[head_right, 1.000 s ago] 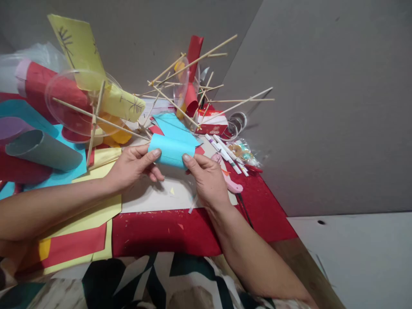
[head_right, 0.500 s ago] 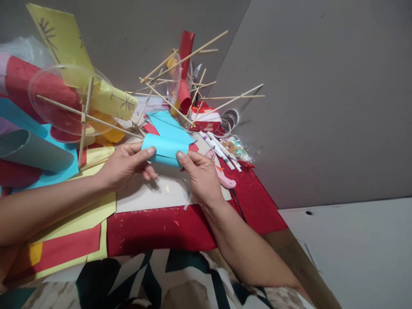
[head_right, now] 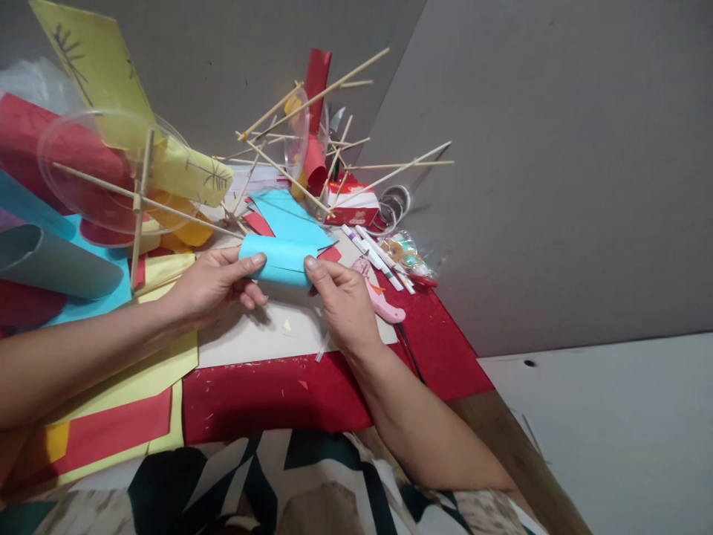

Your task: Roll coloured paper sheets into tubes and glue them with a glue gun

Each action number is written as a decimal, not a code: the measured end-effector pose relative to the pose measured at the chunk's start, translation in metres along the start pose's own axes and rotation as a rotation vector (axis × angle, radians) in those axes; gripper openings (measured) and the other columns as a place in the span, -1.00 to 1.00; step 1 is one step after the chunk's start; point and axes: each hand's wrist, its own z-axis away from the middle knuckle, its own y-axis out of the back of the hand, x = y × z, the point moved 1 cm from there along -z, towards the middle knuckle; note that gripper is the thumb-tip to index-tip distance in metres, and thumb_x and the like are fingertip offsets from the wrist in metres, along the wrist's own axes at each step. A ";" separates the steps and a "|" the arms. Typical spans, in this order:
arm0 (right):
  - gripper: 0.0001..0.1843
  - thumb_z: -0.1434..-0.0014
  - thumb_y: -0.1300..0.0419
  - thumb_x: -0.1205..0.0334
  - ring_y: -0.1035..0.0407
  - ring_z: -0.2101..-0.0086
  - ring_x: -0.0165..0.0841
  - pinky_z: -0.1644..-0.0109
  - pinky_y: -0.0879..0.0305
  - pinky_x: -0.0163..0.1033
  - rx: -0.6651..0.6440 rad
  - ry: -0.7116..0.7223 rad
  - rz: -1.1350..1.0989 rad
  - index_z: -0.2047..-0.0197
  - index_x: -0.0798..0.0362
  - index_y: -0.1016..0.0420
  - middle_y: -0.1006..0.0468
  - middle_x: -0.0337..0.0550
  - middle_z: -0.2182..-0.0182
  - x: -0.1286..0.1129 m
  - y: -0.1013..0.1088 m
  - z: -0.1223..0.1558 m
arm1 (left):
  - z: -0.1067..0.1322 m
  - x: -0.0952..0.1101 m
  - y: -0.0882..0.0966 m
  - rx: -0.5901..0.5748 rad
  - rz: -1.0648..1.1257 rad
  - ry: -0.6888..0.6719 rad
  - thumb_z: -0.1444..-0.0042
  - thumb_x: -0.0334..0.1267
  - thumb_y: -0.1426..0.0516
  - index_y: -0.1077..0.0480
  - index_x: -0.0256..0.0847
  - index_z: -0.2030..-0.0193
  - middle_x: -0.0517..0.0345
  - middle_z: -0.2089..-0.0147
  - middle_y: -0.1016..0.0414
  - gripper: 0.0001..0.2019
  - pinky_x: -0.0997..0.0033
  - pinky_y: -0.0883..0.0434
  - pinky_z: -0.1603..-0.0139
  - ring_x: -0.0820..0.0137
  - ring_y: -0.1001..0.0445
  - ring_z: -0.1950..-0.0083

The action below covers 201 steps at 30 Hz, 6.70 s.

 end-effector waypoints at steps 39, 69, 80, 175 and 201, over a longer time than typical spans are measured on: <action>-0.73 -0.13 -0.35 0.07 -0.36 0.45 -0.46 0.41 -0.28 -0.31 0.325 0.235 -0.116 0.17 -0.08 -0.39 -0.50 -0.30 0.37 -0.017 -0.004 0.004 | -0.001 -0.001 0.003 -0.058 -0.015 -0.193 0.03 -0.04 -0.41 -0.44 -0.28 0.38 0.22 0.58 -0.54 -0.64 0.65 -0.43 0.58 0.51 -0.53 0.58; -0.83 -0.07 -0.42 0.01 -0.44 0.29 -0.30 0.11 -0.39 -0.09 0.027 0.134 -0.050 0.28 -0.12 -0.70 -0.58 -0.25 0.39 -0.001 -0.006 0.004 | 0.015 0.001 -0.003 -0.032 -0.201 -0.230 0.00 0.06 -0.36 -0.53 -0.30 0.30 0.13 0.58 -0.57 -0.60 0.59 -0.46 0.54 0.46 -0.52 0.59; -0.83 -0.04 -0.45 0.04 -0.42 0.36 -0.35 0.14 -0.38 -0.15 0.002 0.064 -0.120 0.41 -0.07 -0.67 -0.57 -0.27 0.45 -0.004 -0.008 0.004 | 0.014 0.001 -0.004 -0.037 -0.170 -0.231 -0.02 0.05 -0.36 -0.50 -0.30 0.32 0.15 0.60 -0.55 -0.61 0.62 -0.47 0.55 0.45 -0.54 0.58; -0.72 0.18 -0.53 0.10 -0.48 0.34 -0.32 0.18 -0.40 -0.19 -0.179 -0.389 -0.371 0.40 0.03 -0.65 -0.67 -0.17 0.40 -0.025 0.000 -0.005 | -0.004 0.029 0.032 -0.170 -1.211 -1.201 -0.15 -0.14 -0.27 -0.57 0.04 -0.05 0.06 -0.25 -0.53 -0.69 0.01 -0.26 -0.40 0.13 -0.38 -0.36; -0.69 -0.11 -0.39 0.25 -0.49 0.18 -0.31 0.02 -0.43 -0.15 0.031 0.431 0.002 0.06 -0.22 -0.65 -0.64 -0.24 0.19 -0.038 0.007 0.011 | 0.029 0.037 0.018 -0.289 -0.944 -1.094 -0.18 -0.23 -0.24 -0.67 -0.04 0.16 -0.04 0.08 -0.70 -0.84 0.26 -0.58 -0.01 0.19 -0.68 0.05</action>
